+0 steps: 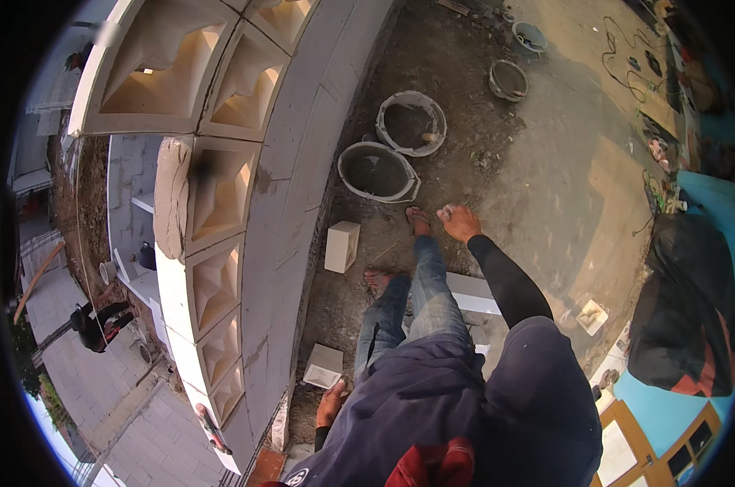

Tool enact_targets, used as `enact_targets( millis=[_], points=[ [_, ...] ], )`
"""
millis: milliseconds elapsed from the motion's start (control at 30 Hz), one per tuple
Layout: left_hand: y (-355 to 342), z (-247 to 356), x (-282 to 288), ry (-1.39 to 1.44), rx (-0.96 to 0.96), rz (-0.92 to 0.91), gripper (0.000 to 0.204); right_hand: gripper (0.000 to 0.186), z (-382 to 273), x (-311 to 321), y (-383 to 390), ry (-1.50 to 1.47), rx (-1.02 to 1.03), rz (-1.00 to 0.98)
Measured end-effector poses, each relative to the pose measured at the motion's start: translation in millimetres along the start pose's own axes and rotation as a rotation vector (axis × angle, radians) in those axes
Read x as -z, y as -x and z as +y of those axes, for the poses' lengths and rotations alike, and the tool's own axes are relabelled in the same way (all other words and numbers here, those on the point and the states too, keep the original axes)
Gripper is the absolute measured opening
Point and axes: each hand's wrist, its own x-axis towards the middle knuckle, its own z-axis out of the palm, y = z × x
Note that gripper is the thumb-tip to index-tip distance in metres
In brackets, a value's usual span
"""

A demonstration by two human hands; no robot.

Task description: The person lays decorative concrete vent blocks onto a wall by hand. They apply mortar to the top of the existing wall and the sides of a new block using a trowel, then lift and place the block, pressing it into position along a guide string.

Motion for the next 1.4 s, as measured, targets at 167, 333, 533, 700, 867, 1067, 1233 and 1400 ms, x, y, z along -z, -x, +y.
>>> enact_targets(
  millis=[167, 333, 533, 700, 867, 1067, 1233, 1400],
  points=[
    [24.2, 11.0, -18.9, -0.060, 0.084, 0.104, 0.077, 0.067, 26.1, -15.5, -136.0, -0.031, -0.053, 0.037],
    [-12.5, -48.1, 0.4, -0.062, 0.283, 0.151, 0.067, 0.070, 12.5, -27.7, -291.2, -0.114, -0.142, 0.243],
    [-52.8, -44.3, -5.8, -0.182, 0.348, 0.187, 0.074, 0.047, 41.5, -50.4, -420.3, 0.204, -0.155, 0.253],
    [-27.2, 6.7, -48.1, -0.135, 0.328, 0.136, 0.070, 0.027, -4.7, -34.7, -404.5, 0.370, -0.036, 0.168],
    [-5.5, 105.1, -52.4, -0.293, 0.019, 0.007, 0.071, 0.041, 32.1, 97.7, -329.1, 0.326, -0.138, -0.124],
    [-13.4, 69.8, -20.6, -0.182, -0.081, 0.045, 0.076, 0.049, 2.3, 180.6, -103.4, -0.348, -0.077, -0.345],
    [-65.8, 44.0, 16.3, -0.250, -0.205, 0.020, 0.071, 0.048, -96.5, 180.2, 110.2, -0.582, -0.041, -0.246],
    [-108.5, 17.9, 58.8, -0.154, -0.447, 0.005, 0.067, 0.041, -189.0, 117.2, 218.8, -0.892, 0.173, -0.443]
  ],
)
